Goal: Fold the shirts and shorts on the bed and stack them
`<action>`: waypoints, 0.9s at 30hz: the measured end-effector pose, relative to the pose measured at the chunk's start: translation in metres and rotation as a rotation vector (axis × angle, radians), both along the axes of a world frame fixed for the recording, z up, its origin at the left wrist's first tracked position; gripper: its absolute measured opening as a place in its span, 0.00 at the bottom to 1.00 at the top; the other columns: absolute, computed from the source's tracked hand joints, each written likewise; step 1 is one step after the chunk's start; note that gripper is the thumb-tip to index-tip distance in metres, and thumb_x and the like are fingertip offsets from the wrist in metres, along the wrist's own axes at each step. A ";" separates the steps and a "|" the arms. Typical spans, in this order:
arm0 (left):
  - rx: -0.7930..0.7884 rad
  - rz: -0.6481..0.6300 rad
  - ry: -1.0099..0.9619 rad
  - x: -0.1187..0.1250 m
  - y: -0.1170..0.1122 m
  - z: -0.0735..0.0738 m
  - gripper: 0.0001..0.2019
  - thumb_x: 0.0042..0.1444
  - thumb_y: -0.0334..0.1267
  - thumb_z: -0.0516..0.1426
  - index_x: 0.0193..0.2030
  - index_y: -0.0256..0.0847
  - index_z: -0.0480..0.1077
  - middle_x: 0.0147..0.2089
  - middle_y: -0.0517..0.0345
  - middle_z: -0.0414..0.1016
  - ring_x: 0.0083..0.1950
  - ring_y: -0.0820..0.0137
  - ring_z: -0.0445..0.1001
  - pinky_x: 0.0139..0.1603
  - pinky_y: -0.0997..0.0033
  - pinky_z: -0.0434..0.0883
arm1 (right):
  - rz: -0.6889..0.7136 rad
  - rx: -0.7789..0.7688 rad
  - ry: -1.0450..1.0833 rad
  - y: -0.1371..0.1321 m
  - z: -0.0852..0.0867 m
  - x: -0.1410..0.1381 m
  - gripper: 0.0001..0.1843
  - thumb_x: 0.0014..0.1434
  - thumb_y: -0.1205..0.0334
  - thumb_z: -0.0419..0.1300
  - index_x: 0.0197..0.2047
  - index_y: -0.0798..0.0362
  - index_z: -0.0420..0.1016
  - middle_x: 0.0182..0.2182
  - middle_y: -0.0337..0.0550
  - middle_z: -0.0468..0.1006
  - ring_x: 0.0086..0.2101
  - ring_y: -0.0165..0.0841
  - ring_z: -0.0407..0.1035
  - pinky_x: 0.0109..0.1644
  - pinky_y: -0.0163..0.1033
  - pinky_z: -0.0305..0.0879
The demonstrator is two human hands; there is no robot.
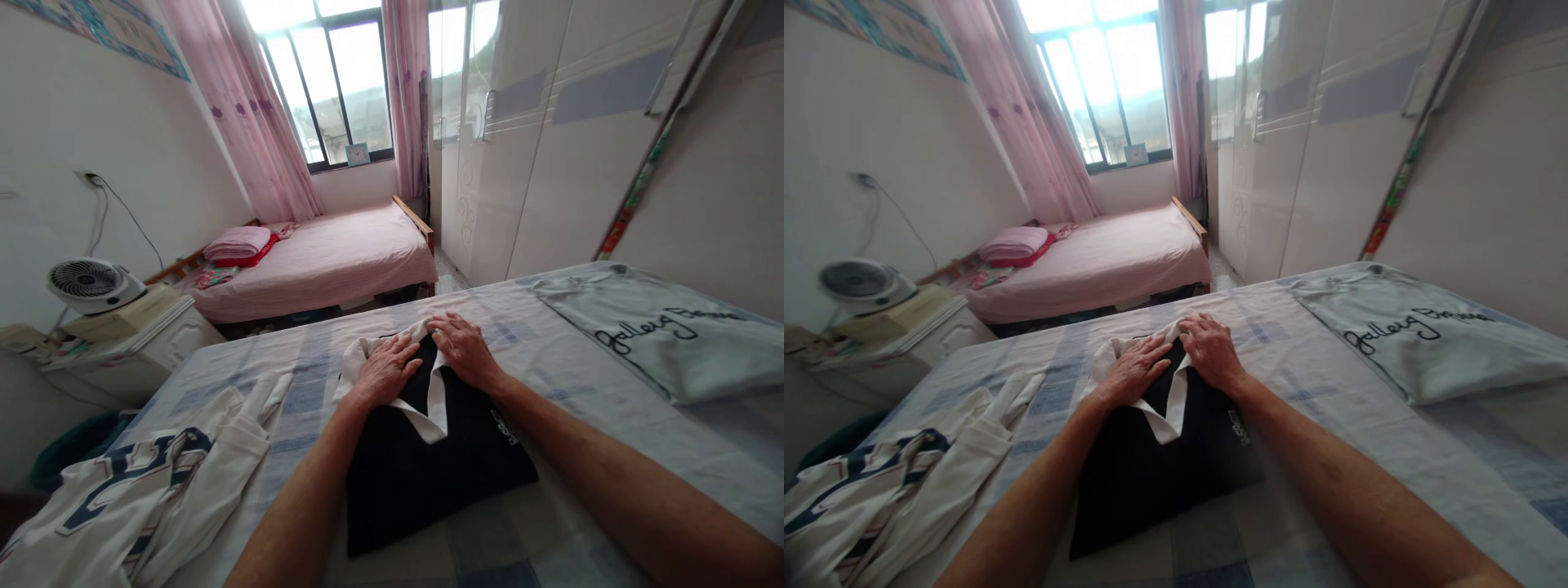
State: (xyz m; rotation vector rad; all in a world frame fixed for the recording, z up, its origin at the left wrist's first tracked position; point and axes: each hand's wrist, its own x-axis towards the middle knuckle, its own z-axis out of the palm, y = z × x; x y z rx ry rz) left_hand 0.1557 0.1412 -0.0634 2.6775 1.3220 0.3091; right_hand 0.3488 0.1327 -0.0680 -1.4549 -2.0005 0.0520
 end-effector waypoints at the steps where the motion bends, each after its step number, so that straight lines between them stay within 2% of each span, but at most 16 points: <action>1: 0.008 0.001 -0.011 -0.001 0.001 -0.001 0.25 0.65 0.49 0.43 0.63 0.42 0.61 0.69 0.51 0.54 0.70 0.62 0.50 0.68 0.58 0.50 | 0.016 0.020 -0.020 0.000 0.000 -0.001 0.20 0.64 0.58 0.47 0.54 0.51 0.71 0.59 0.46 0.68 0.62 0.41 0.52 0.63 0.53 0.48; 6: 0.019 0.003 -0.093 0.001 0.004 -0.001 0.22 0.64 0.47 0.46 0.62 0.43 0.63 0.67 0.51 0.58 0.69 0.63 0.54 0.67 0.57 0.52 | 0.125 -0.085 -0.063 0.002 -0.010 -0.003 0.20 0.63 0.56 0.48 0.54 0.50 0.72 0.58 0.46 0.69 0.61 0.40 0.55 0.62 0.52 0.50; 9: 0.027 0.060 -0.202 0.001 -0.006 0.012 0.20 0.64 0.43 0.47 0.58 0.40 0.68 0.64 0.49 0.64 0.65 0.63 0.60 0.65 0.58 0.57 | 0.150 -0.070 0.065 0.003 -0.007 0.003 0.19 0.63 0.57 0.47 0.52 0.51 0.73 0.57 0.46 0.70 0.59 0.37 0.58 0.62 0.48 0.53; 12: 0.095 0.025 -0.285 -0.006 -0.044 0.037 0.20 0.63 0.43 0.49 0.57 0.38 0.67 0.60 0.47 0.68 0.61 0.63 0.65 0.62 0.61 0.62 | 0.108 -0.039 0.252 -0.005 0.011 0.015 0.20 0.63 0.56 0.47 0.51 0.52 0.72 0.55 0.48 0.71 0.57 0.37 0.61 0.61 0.46 0.55; 15: 0.093 -0.211 -0.210 -0.012 -0.104 0.054 0.22 0.59 0.47 0.53 0.58 0.42 0.66 0.59 0.50 0.68 0.57 0.64 0.68 0.57 0.64 0.65 | 0.049 -0.082 0.456 -0.033 0.036 0.028 0.18 0.61 0.55 0.48 0.48 0.52 0.72 0.50 0.48 0.73 0.50 0.37 0.67 0.56 0.46 0.60; 17: 0.093 -0.323 -0.086 -0.013 -0.143 0.053 0.25 0.55 0.48 0.57 0.59 0.42 0.64 0.61 0.48 0.66 0.59 0.61 0.66 0.58 0.60 0.64 | 0.037 -0.202 0.625 -0.064 0.048 0.033 0.17 0.60 0.53 0.50 0.44 0.53 0.72 0.43 0.46 0.76 0.41 0.35 0.71 0.47 0.43 0.66; 20: 0.170 -0.279 0.077 -0.008 -0.180 0.039 0.27 0.56 0.41 0.56 0.63 0.40 0.59 0.66 0.45 0.58 0.65 0.57 0.59 0.61 0.52 0.61 | 0.117 -0.492 0.804 -0.122 0.053 0.032 0.18 0.58 0.48 0.52 0.34 0.54 0.72 0.30 0.41 0.74 0.28 0.29 0.69 0.33 0.36 0.65; 23: 0.252 -0.161 0.166 0.000 -0.188 0.024 0.24 0.61 0.32 0.49 0.64 0.40 0.57 0.67 0.44 0.57 0.66 0.57 0.58 0.57 0.53 0.65 | 0.280 -0.865 0.799 -0.178 0.044 0.022 0.21 0.54 0.44 0.57 0.28 0.56 0.71 0.24 0.39 0.71 0.23 0.26 0.66 0.28 0.33 0.62; 25: 0.277 -0.108 0.181 0.004 -0.185 0.021 0.23 0.61 0.29 0.47 0.64 0.39 0.57 0.66 0.43 0.59 0.65 0.57 0.60 0.54 0.57 0.68 | 0.339 -1.061 0.835 -0.204 0.038 0.012 0.20 0.51 0.45 0.62 0.32 0.57 0.74 0.27 0.41 0.74 0.26 0.27 0.69 0.30 0.33 0.63; 27: 0.264 -0.062 0.152 0.007 -0.180 0.023 0.23 0.61 0.28 0.48 0.63 0.38 0.58 0.63 0.43 0.63 0.63 0.58 0.63 0.52 0.61 0.71 | 0.328 -1.145 0.982 -0.219 0.034 0.003 0.20 0.48 0.49 0.66 0.39 0.55 0.75 0.34 0.42 0.77 0.33 0.29 0.72 0.36 0.34 0.66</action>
